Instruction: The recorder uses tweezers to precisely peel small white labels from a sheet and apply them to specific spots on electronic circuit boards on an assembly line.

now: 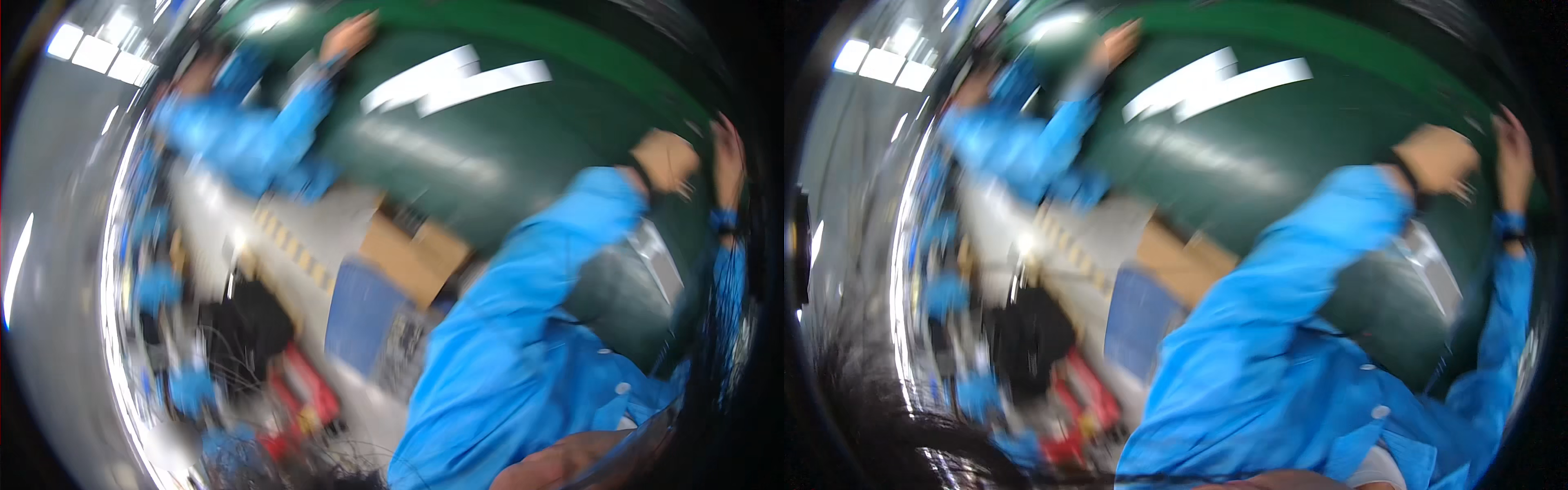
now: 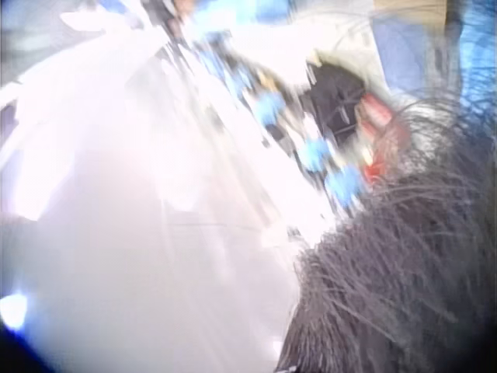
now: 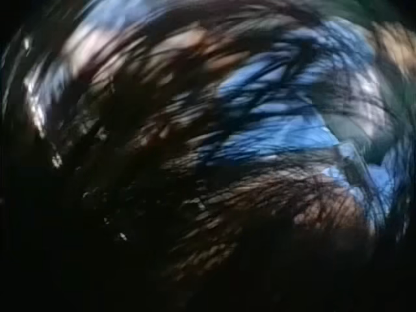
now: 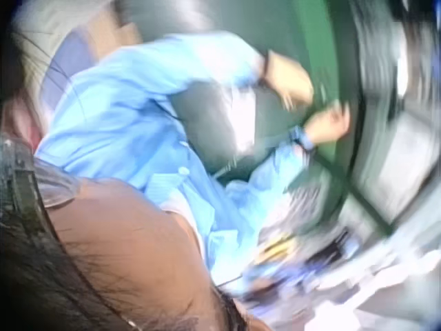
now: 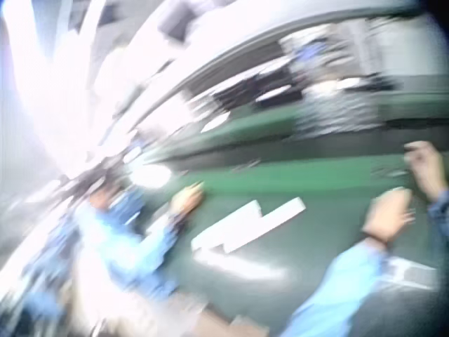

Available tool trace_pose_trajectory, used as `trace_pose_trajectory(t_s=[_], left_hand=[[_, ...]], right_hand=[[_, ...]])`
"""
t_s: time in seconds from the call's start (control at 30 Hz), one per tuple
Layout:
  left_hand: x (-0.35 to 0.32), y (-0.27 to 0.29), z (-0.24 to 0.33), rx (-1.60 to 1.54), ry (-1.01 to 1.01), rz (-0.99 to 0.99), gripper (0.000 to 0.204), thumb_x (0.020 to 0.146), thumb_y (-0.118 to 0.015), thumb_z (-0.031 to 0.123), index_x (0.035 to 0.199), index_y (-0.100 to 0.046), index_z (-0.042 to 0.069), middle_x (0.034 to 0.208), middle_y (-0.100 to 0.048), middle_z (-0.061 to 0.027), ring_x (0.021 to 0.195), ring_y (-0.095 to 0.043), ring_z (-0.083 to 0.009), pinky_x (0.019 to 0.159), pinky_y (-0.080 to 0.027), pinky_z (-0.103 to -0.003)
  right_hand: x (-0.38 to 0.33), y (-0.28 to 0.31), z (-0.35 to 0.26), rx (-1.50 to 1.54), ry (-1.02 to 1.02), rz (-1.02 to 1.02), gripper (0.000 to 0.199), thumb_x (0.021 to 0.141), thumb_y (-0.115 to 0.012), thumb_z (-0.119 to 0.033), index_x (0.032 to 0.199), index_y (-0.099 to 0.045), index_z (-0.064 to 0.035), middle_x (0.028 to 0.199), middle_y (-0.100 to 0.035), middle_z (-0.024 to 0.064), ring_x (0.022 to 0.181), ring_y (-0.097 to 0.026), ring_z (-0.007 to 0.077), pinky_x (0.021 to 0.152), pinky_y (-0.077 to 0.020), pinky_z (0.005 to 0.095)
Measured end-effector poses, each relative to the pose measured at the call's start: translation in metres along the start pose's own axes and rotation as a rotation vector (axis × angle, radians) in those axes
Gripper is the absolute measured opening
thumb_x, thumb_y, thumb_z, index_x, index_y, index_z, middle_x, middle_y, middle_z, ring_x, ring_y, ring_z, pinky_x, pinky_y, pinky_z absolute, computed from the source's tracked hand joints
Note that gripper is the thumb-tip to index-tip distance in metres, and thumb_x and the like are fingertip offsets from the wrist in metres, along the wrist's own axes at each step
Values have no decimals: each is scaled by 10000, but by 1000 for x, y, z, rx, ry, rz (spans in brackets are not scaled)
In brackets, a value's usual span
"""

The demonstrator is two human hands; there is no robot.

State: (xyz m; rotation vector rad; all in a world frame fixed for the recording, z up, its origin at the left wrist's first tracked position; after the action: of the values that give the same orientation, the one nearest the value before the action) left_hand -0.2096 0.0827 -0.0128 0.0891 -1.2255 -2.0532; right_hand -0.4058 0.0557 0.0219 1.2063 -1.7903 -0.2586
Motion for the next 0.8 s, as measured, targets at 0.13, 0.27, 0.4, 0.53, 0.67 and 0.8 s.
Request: trace_pose_trajectory(t_s=[0.13,0.27,0.4,0.53,0.67,0.8], left_hand=[[-40,110,13,-89,-91,259,356,854,-802,156,1173,-738,12,1106,-739,-189,1015,-728,-359,910,-583,-435],[-38,67,23,-884,337,116,298,1044,-705,159,1251,-684,-55,1124,-734,-111,1002,-701,-148,906,-577,-294],[-51,55,17,-956,356,47,268,1041,-693,89,1248,-662,-78,1149,-723,-130,1020,-702,-162,918,-585,-311],[-49,57,29,-982,328,59,225,1046,-678,64,1213,-656,-85,1128,-717,-130,996,-703,-166,919,-588,-320],[-49,57,38,-905,343,51,208,1056,-672,94,1180,-675,-74,1112,-718,-130,999,-709,-172,921,-587,-320],[-53,51,45,-869,309,15,178,1048,-681,79,1148,-687,-67,1094,-717,-118,997,-708,-173,927,-580,-313]], right_hand=[[-11,-6,-75,637,-162,-2,386,1136,-516,-359,1283,-707,-57,842,-681,8,782,-639,95,734,-516,251],[-91,60,-74,728,-486,21,320,1119,-574,-319,1224,-708,-48,862,-687,20,741,-638,60,637,-508,213],[-98,44,-106,898,-541,-18,216,1050,-691,-195,1188,-689,-30,943,-700,35,770,-641,70,658,-524,227],[-77,47,-129,875,-395,-89,232,975,-781,-128,1154,-680,-20,1026,-688,38,835,-652,80,725,-554,243],[-70,53,-134,833,-287,-79,189,997,-756,-129,1130,-659,-36,1003,-659,22,826,-669,90,723,-578,249],[-74,50,-129,966,-373,-116,197,1006,-735,-94,1161,-639,-21,1013,-667,34,824,-684,102,723,-593,255]])
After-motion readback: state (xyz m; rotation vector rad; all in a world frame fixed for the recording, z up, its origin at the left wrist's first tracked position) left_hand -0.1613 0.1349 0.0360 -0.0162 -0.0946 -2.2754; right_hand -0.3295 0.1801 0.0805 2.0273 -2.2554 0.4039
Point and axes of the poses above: each hand's wrist, its own x-axis towards the middle knuckle, its own y-axis out of the back of the hand, z = x × y, the point moved 9 cm from there along x, towards the middle knuckle
